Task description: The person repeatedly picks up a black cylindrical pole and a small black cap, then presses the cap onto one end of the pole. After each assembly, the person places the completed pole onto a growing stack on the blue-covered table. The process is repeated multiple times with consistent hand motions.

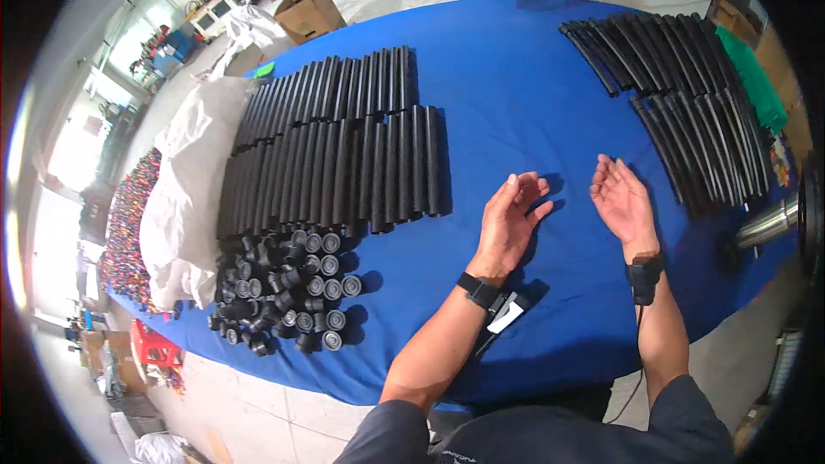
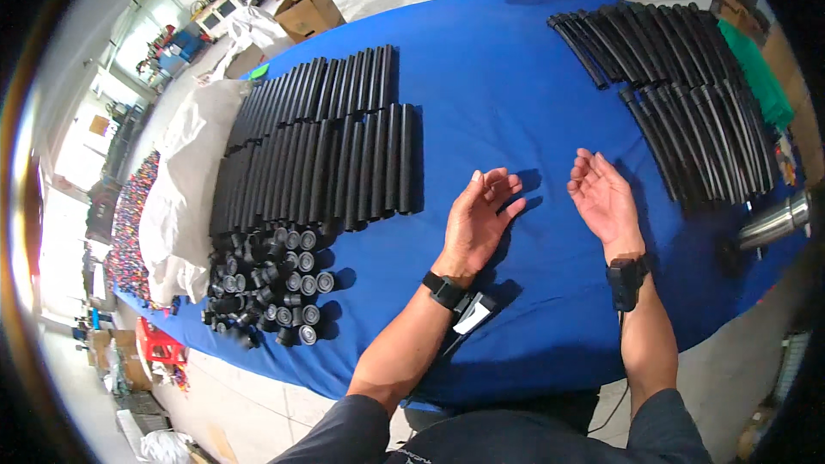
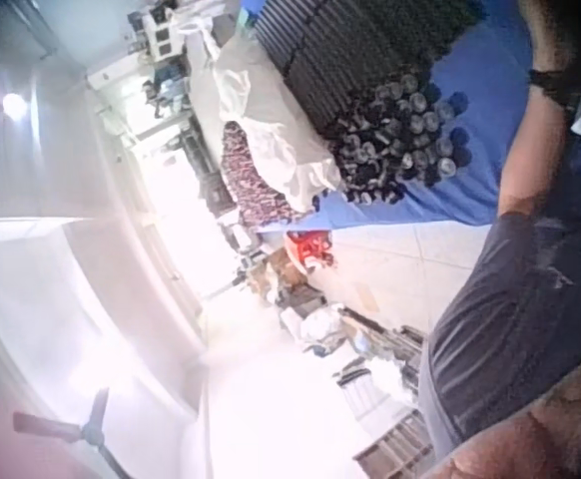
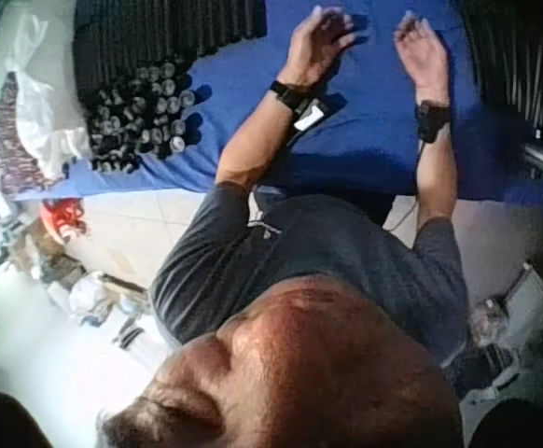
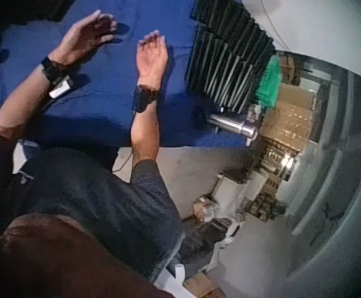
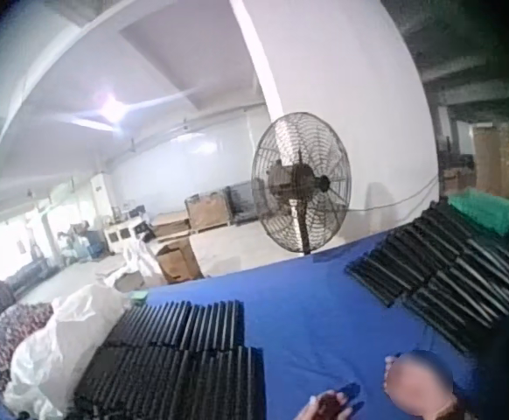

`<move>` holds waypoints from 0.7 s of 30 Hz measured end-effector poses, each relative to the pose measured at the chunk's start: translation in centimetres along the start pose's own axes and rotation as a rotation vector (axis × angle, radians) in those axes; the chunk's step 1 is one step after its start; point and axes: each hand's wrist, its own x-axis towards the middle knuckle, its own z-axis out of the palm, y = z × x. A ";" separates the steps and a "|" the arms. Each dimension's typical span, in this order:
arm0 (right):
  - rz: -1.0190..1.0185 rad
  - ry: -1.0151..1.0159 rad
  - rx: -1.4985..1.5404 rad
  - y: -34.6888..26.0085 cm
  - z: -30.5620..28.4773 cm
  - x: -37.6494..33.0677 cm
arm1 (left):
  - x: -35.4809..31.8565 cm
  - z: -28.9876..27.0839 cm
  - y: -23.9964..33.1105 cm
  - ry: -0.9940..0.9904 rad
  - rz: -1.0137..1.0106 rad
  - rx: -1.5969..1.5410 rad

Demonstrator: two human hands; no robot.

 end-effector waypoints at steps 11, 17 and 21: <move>0.010 -0.209 -0.091 1.9 -1.1 1.0 | -0.2 0.6 0.3 -0.050 -0.041 0.283; -0.034 -0.219 -0.100 1.5 -0.9 0.5 | -1.8 3.3 4.3 0.057 0.031 0.737; -0.021 -0.198 -0.114 1.4 -0.8 0.4 | -2.0 3.1 9.1 0.234 0.215 1.193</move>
